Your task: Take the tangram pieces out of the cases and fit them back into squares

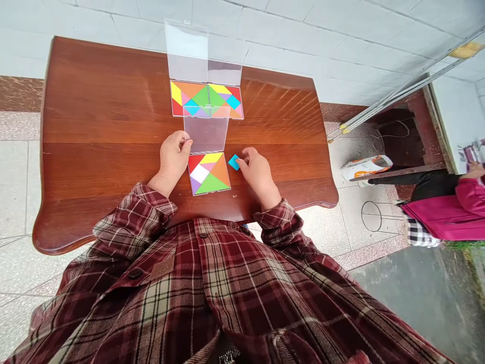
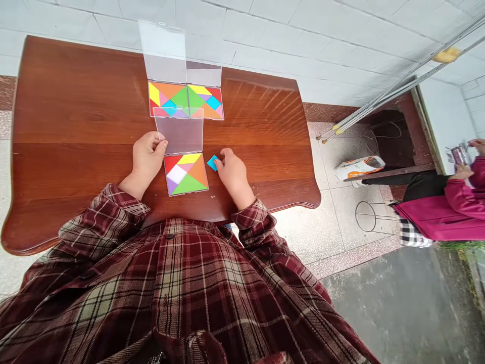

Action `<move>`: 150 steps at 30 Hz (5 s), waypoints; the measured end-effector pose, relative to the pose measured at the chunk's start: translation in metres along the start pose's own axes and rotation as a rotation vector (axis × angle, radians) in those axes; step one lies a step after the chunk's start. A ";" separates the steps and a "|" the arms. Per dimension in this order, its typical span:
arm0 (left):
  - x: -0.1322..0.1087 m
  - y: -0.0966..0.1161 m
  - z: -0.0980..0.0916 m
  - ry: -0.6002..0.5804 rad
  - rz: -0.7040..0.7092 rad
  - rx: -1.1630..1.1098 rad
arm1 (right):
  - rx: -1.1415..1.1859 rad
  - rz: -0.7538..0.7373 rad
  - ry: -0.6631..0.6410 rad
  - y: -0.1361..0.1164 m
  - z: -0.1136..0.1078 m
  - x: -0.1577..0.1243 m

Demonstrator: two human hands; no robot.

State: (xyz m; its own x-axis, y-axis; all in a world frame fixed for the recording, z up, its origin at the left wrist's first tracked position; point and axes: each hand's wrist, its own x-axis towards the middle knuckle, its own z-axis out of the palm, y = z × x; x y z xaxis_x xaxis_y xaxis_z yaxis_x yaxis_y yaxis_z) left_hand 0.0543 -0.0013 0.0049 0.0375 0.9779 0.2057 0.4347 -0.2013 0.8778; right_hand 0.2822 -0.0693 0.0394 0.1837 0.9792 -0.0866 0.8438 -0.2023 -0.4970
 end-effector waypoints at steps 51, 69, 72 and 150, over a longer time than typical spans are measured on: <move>0.002 -0.005 0.004 0.028 0.018 -0.025 | -0.350 -0.315 -0.219 -0.065 0.015 0.005; 0.002 -0.008 0.005 0.023 0.006 -0.047 | -0.613 -0.609 -0.205 -0.055 0.013 0.025; 0.002 -0.008 0.004 0.013 -0.004 -0.048 | -0.431 -0.550 -0.105 -0.049 0.003 0.023; 0.007 -0.002 -0.001 -0.010 -0.055 -0.014 | 0.794 0.256 -0.201 0.048 -0.026 0.028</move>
State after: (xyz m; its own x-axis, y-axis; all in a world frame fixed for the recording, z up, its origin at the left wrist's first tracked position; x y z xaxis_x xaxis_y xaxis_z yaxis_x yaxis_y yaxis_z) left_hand 0.0529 0.0056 0.0047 0.0229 0.9880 0.1529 0.4236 -0.1482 0.8936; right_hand 0.3411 -0.0524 0.0357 0.1643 0.9049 -0.3927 0.1713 -0.4183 -0.8920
